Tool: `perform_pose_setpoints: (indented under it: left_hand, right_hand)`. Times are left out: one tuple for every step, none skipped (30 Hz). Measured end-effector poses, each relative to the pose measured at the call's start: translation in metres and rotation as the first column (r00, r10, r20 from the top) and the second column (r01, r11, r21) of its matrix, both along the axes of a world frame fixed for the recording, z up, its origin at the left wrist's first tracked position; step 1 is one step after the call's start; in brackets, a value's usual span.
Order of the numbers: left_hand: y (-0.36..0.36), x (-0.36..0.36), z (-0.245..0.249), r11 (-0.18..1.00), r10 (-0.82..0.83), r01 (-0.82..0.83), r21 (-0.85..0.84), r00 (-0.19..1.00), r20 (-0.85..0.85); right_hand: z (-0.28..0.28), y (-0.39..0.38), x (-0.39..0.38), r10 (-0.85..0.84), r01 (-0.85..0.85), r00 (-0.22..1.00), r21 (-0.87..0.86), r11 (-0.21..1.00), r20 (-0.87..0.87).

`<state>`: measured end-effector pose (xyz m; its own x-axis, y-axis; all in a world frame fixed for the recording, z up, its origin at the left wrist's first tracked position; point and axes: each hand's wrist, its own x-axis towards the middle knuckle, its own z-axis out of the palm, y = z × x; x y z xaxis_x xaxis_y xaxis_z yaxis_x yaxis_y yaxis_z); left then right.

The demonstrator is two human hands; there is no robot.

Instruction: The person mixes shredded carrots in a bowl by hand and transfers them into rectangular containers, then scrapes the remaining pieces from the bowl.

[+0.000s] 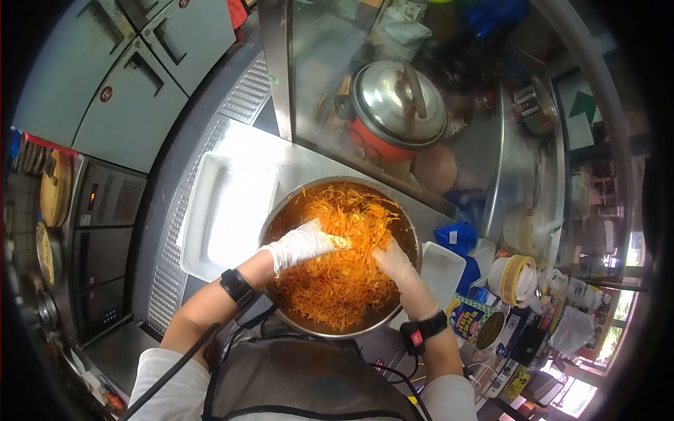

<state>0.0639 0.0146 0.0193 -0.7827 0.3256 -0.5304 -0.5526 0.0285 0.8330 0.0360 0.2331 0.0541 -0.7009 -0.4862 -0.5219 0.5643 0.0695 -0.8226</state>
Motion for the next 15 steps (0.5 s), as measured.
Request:
perform_pose_setpoints:
  left_hand:
    - [0.001, 0.008, -0.008, 0.998, 0.062, -0.06, 0.023, 0.995, -0.072]
    - [-0.003, 0.012, -0.01, 0.998, 0.06, -0.059, 0.023, 0.996, -0.069]
    - [-0.007, 0.014, -0.012, 0.996, 0.09, -0.089, 0.003, 0.996, -0.03]
    - [-0.011, 0.017, -0.013, 0.993, 0.119, -0.119, -0.019, 0.993, 0.009]
    - [-0.013, 0.02, -0.013, 0.993, 0.116, -0.116, -0.02, 0.993, 0.012]
    - [-0.015, 0.022, -0.011, 0.962, 0.233, -0.247, 0.119, 0.965, 0.119]
    - [-0.017, 0.025, -0.009, 0.893, 0.328, -0.382, 0.238, 0.914, 0.239]
    - [-0.019, 0.031, -0.008, 0.791, 0.394, -0.515, 0.331, 0.842, 0.37]
    - [-0.014, 0.041, -0.06, 0.718, 0.489, -0.567, 0.404, 0.824, 0.287]
    - [-0.012, 0.034, -0.055, 0.717, 0.496, -0.568, 0.404, 0.823, 0.277]
    - [-0.005, 0.024, -0.05, 0.733, 0.462, -0.584, 0.348, 0.803, 0.376]
    - [-0.001, 0.011, -0.046, 0.746, 0.437, -0.597, 0.295, 0.773, 0.46]
    - [0.005, 0.004, -0.06, 0.715, 0.465, -0.616, 0.33, 0.772, 0.433]
    - [0.005, 0.002, -0.074, 0.703, 0.368, -0.632, 0.326, 0.716, 0.593]
    - [0.004, 0.006, -0.077, 0.687, 0.374, -0.614, 0.388, 0.757, 0.535]
  right_hand:
    - [-0.023, 0.002, -0.003, 0.144, -0.107, 0.969, 0.187, 0.976, -0.199]
    - [-0.043, 0.005, -0.004, 0.31, -0.164, 0.882, 0.385, 0.908, -0.356]
    - [-0.052, 0.007, 0.001, 0.294, -0.152, 0.891, 0.382, 0.912, -0.346]
    - [-0.057, 0.012, 0.001, 0.291, -0.15, 0.893, 0.383, 0.911, -0.342]
    - [-0.062, 0.014, 0.0, 0.276, -0.168, 0.887, 0.298, 0.94, -0.369]
    - [-0.063, 0.013, -0.005, 0.259, -0.189, 0.88, 0.208, 0.96, -0.398]
    - [-0.064, 0.013, -0.015, 0.234, -0.217, 0.934, 0.092, 0.972, -0.271]
    - [-0.065, 0.012, -0.025, 0.219, -0.224, 0.967, -0.028, 0.974, -0.133]
    - [-0.079, 0.008, -0.039, 0.232, -0.231, 0.972, 0.031, 0.973, -0.046]
    - [-0.069, -0.009, -0.052, 0.242, -0.244, 0.97, 0.089, 0.966, 0.034]
    - [-0.048, -0.017, -0.045, 0.159, -0.159, 0.987, -0.01, 0.987, -0.001]
    - [-0.046, -0.026, -0.05, 0.172, -0.173, 0.985, -0.013, 0.985, -0.025]
    - [-0.045, -0.033, -0.052, 0.09, -0.079, 0.979, -0.062, 0.995, 0.182]
    - [-0.043, -0.033, -0.047, 0.002, 0.033, 0.916, -0.082, 0.996, 0.401]
    - [-0.038, -0.033, -0.048, 0.018, 0.043, 0.877, -0.116, 0.992, 0.481]
